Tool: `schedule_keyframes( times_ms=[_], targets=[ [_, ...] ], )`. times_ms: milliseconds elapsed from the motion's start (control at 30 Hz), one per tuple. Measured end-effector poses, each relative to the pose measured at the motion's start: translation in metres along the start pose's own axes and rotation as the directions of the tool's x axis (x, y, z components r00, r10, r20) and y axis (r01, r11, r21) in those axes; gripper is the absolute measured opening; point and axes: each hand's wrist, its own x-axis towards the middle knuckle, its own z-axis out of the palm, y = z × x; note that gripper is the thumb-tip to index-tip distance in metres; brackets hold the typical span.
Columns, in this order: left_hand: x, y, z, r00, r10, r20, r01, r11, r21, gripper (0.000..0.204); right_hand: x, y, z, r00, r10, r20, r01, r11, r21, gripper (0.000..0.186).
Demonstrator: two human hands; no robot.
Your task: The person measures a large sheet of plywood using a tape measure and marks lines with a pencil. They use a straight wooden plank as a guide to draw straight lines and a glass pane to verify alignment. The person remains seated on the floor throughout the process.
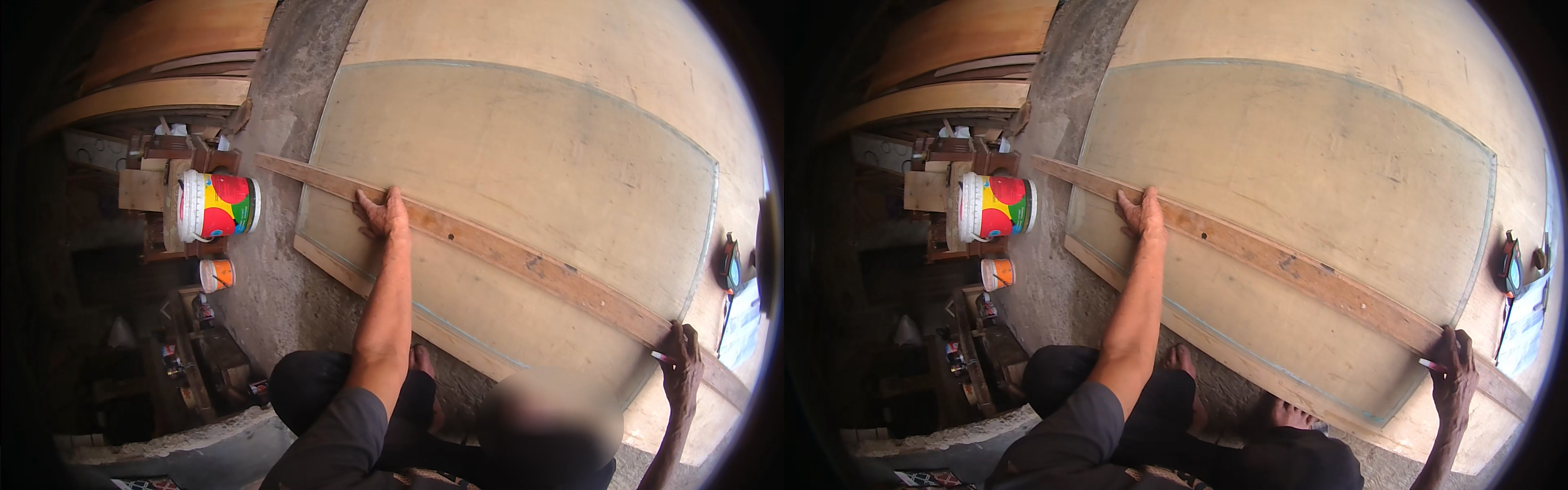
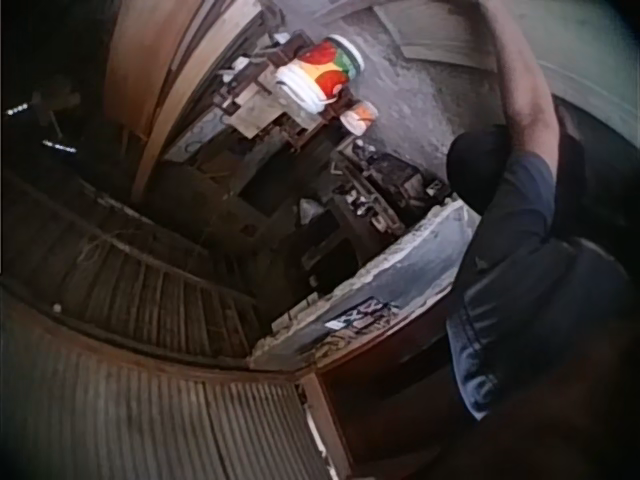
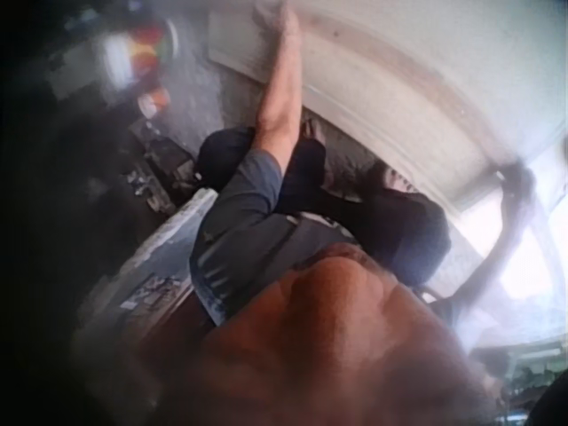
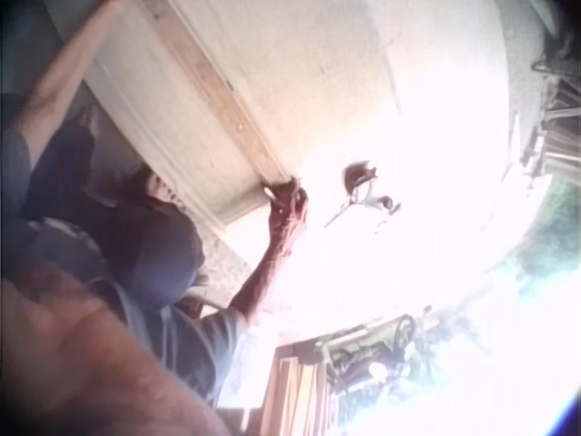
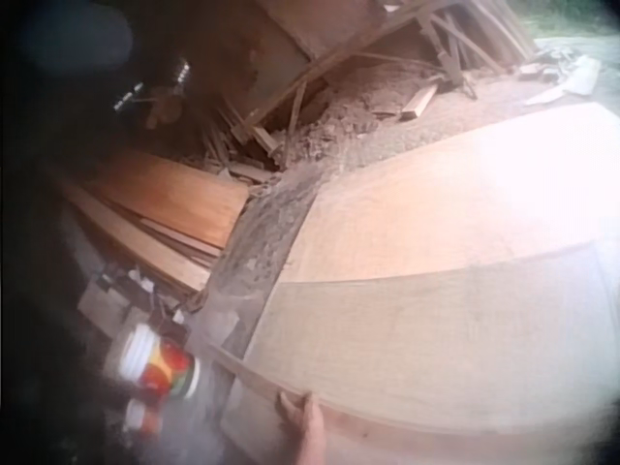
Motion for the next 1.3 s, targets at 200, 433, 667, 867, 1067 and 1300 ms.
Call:
schedule_keyframes(
  times_ms=[200, 433, 667, 867, 1067, 1300],
  targets=[
    [0.004, -0.005, 0.002, 1.0, -0.001, 0.014, 0.001, 1.0, 0.015, 0.098, 0.003, -0.005, -0.001, 1.0, 0.002, -0.004, -0.002, 1.0, -0.006, 0.082],
    [0.007, -0.008, -0.001, 0.996, 0.085, -0.019, -0.085, 0.996, 0.012, 0.097, 0.004, -0.017, -0.007, 0.998, 0.056, 0.009, -0.055, 0.994, -0.089, 0.075],
    [-0.007, 0.005, -0.004, 0.993, -0.007, 0.116, 0.05, 0.928, -0.368, 0.09, 0.002, -0.022, -0.013, 0.998, 0.044, 0.043, -0.035, 0.981, -0.189, 0.08],
    [0.008, -0.005, 0.003, 0.995, 0.069, 0.066, -0.043, 0.943, -0.331, 0.089, 0.004, -0.024, -0.012, 0.993, 0.099, 0.06, -0.085, 0.975, -0.206, 0.08],
    [0.002, -0.004, 0.001, 0.997, 0.028, 0.075, -0.006, 0.962, -0.273, 0.089, 0.002, -0.018, -0.008, 1.0, 0.024, 0.008, -0.022, 0.978, -0.206, 0.073],
    [0.013, -0.013, 0.009, 0.998, 0.057, -0.004, -0.057, 0.992, -0.11, 0.088, 0.001, -0.015, -0.003, 1.0, 0.026, -0.005, -0.026, 0.984, -0.176, 0.081]
  ],
)
